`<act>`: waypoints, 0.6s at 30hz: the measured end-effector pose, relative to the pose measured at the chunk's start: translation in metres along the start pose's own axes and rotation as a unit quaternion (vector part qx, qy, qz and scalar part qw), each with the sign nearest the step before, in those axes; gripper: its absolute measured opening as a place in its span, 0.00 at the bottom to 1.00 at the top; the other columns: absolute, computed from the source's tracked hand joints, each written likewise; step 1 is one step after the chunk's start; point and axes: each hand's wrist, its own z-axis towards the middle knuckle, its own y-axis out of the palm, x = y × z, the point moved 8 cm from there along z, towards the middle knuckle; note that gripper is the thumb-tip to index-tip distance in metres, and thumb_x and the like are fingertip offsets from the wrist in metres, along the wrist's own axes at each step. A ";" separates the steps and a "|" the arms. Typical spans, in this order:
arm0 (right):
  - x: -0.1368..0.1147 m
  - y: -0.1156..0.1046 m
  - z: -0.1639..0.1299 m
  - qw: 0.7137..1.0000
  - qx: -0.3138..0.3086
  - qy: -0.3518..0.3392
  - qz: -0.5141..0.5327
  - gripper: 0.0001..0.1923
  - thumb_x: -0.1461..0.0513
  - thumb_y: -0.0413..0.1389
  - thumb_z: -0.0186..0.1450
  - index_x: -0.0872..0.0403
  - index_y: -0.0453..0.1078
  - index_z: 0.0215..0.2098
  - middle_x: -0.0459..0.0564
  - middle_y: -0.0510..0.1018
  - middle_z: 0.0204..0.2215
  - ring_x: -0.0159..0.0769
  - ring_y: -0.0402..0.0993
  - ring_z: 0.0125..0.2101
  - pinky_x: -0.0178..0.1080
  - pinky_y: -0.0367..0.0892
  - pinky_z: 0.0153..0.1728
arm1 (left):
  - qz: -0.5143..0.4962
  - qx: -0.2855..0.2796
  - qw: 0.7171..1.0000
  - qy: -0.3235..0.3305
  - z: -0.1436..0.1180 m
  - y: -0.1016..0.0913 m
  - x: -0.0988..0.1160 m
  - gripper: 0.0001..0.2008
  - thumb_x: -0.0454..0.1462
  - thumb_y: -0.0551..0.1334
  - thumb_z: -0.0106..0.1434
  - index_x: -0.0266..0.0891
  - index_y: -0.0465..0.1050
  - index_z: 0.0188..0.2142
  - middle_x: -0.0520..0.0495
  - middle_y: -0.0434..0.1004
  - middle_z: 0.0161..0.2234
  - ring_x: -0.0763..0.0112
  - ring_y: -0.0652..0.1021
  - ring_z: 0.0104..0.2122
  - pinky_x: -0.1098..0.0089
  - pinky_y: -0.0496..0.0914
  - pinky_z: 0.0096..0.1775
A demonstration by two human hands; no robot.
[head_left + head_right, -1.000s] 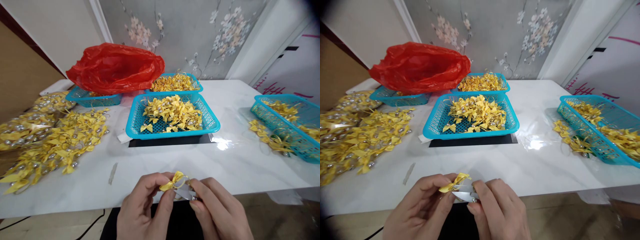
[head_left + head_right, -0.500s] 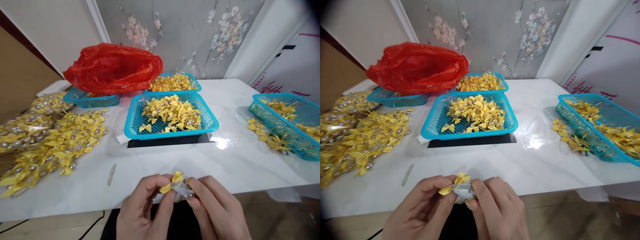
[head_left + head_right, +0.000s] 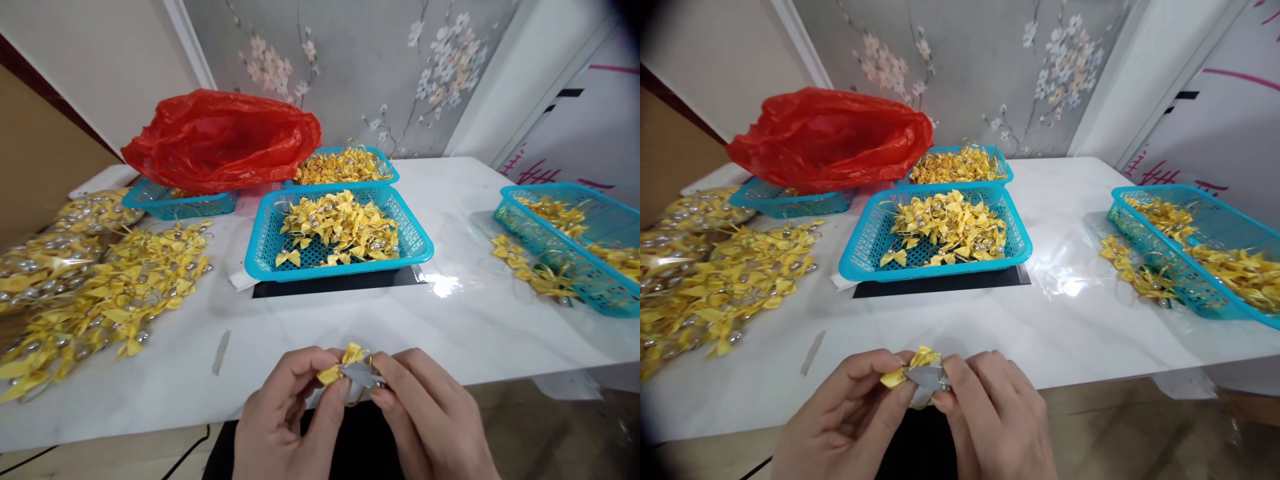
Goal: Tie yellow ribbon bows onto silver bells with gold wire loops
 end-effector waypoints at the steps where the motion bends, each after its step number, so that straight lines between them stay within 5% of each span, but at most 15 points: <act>1: 0.001 0.000 0.000 1.000 0.002 0.005 0.007 0.11 0.68 0.49 0.70 0.56 0.70 0.47 0.51 0.74 0.28 0.34 0.69 0.25 0.36 0.68 0.25 | -0.001 -0.003 1.000 -0.003 0.000 0.001 -0.001 0.04 0.35 0.69 0.53 0.46 0.78 0.29 0.52 0.86 0.30 0.67 0.83 0.31 0.76 0.77 0.36; 7: 0.023 -0.020 0.004 0.998 0.005 0.065 0.025 0.13 0.64 0.47 0.71 0.53 0.70 0.50 0.50 0.74 0.33 0.34 0.75 0.30 0.33 0.71 0.28 | -0.019 -0.004 0.999 -0.036 0.001 0.000 -0.005 0.04 0.36 0.71 0.53 0.46 0.77 0.28 0.53 0.85 0.31 0.69 0.83 0.32 0.79 0.75 0.36; 10: 0.045 -0.037 0.005 0.991 0.022 0.081 -0.108 0.14 0.63 0.47 0.72 0.55 0.68 0.53 0.54 0.75 0.41 0.38 0.76 0.40 0.36 0.73 0.37 | -0.039 -0.001 0.997 -0.060 0.003 -0.001 -0.008 0.06 0.37 0.72 0.52 0.46 0.78 0.29 0.53 0.84 0.30 0.71 0.82 0.31 0.82 0.74 0.33; 14: 0.076 -0.035 0.001 0.947 -0.022 0.089 -0.308 0.18 0.59 0.44 0.74 0.56 0.68 0.55 0.58 0.75 0.44 0.44 0.76 0.38 0.40 0.70 0.30 | -0.110 -0.038 0.991 -0.072 0.007 0.006 -0.009 0.08 0.39 0.75 0.48 0.44 0.80 0.28 0.53 0.81 0.27 0.74 0.77 0.27 0.82 0.71 0.28; 18: 0.091 -0.025 0.001 0.932 -0.055 0.072 -0.350 0.19 0.58 0.43 0.74 0.56 0.68 0.56 0.58 0.75 0.41 0.45 0.73 0.39 0.43 0.69 0.35 | -0.166 -0.062 0.975 -0.136 0.006 0.012 -0.015 0.12 0.42 0.78 0.45 0.44 0.82 0.29 0.55 0.77 0.22 0.78 0.72 0.23 0.83 0.68 0.26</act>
